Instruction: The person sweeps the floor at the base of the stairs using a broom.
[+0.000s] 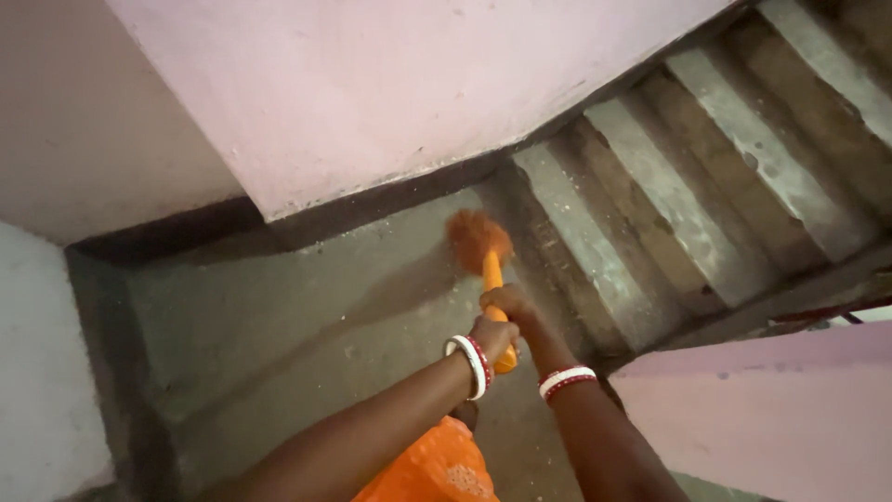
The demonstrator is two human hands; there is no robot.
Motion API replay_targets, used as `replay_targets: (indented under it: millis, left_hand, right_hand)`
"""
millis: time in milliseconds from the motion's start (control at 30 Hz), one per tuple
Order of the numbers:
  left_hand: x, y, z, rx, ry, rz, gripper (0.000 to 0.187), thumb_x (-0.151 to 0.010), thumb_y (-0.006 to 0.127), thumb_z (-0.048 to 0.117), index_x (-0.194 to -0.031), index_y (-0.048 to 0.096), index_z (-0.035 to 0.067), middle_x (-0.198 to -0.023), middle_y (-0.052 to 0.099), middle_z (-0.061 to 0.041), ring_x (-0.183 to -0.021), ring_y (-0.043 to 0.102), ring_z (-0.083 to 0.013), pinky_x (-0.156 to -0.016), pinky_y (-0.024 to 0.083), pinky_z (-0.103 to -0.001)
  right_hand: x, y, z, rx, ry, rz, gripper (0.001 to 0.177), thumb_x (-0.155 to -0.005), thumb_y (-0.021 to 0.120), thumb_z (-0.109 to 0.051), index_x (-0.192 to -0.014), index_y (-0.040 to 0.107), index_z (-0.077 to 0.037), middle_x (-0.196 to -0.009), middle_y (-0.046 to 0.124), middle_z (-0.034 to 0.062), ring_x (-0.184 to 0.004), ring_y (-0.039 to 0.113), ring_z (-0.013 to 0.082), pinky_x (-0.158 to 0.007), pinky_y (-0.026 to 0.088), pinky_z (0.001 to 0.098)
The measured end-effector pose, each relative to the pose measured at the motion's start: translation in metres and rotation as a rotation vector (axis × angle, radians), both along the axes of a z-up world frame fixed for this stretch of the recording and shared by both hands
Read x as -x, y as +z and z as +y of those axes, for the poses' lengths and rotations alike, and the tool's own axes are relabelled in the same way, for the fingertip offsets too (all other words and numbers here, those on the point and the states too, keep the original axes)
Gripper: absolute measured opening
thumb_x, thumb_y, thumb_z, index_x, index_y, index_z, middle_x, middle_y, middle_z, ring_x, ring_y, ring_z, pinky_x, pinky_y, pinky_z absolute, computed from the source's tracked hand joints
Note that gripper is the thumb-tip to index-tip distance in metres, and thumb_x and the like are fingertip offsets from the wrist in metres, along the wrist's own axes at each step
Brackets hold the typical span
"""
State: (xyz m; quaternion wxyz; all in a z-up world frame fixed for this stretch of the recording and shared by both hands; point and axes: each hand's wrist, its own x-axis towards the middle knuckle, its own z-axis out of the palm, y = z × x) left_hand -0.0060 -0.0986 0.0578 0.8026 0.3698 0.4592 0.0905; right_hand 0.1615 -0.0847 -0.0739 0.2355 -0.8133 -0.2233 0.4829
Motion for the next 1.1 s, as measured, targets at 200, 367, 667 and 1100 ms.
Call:
replay_targets:
  millis: [200,367,667,1100]
  left_hand:
    - [0.013,-0.011,-0.015,0.163,0.084,0.119,0.056,-0.07,0.061,0.001,-0.125,0.052,-0.003,-0.1,0.064,-0.021,-0.083,0.069,-0.0317,-0.071,0.056,-0.041]
    - [0.012,0.011,-0.017,0.102,0.069,0.203,0.06,-0.073,0.063,0.002,-0.131,0.048,-0.004,-0.112,0.064,-0.021,-0.096,0.069,-0.0317,-0.081,0.057,-0.041]
    - [0.016,0.09,-0.031,0.002,-0.128,0.13,0.06,-0.076,0.063,0.01,-0.131,0.047,-0.004,-0.114,0.065,-0.022,-0.097,0.069,-0.0314,-0.081,0.058,-0.04]
    - [0.044,0.108,-0.04,-0.039,-0.362,0.049,0.058,-0.076,0.063,0.01,-0.131,0.049,-0.002,-0.111,0.064,-0.021,-0.096,0.069,-0.0332,-0.077,0.059,-0.043]
  right_hand:
    - [0.035,-0.006,-0.013,0.117,0.312,0.04,0.025,-0.077,0.081,-0.018,-0.095,0.075,0.0,-0.088,0.072,0.0109,-0.077,0.069,0.0232,-0.065,0.056,0.0439]
    - [0.046,0.024,-0.016,0.107,0.416,0.071,0.026,-0.079,0.079,-0.018,-0.097,0.075,-0.001,-0.091,0.072,0.0111,-0.08,0.069,0.0244,-0.065,0.056,0.0452]
    - [0.032,0.113,-0.043,-0.085,0.402,-0.027,0.028,-0.081,0.077,-0.02,-0.102,0.073,-0.002,-0.096,0.071,0.0114,-0.085,0.069,0.0266,-0.066,0.057,0.0476]
    - [0.033,0.089,-0.075,0.235,0.339,-0.464,0.031,-0.085,0.073,-0.022,-0.109,0.072,-0.003,-0.104,0.07,0.0119,-0.091,0.069,0.0297,-0.067,0.057,0.051]
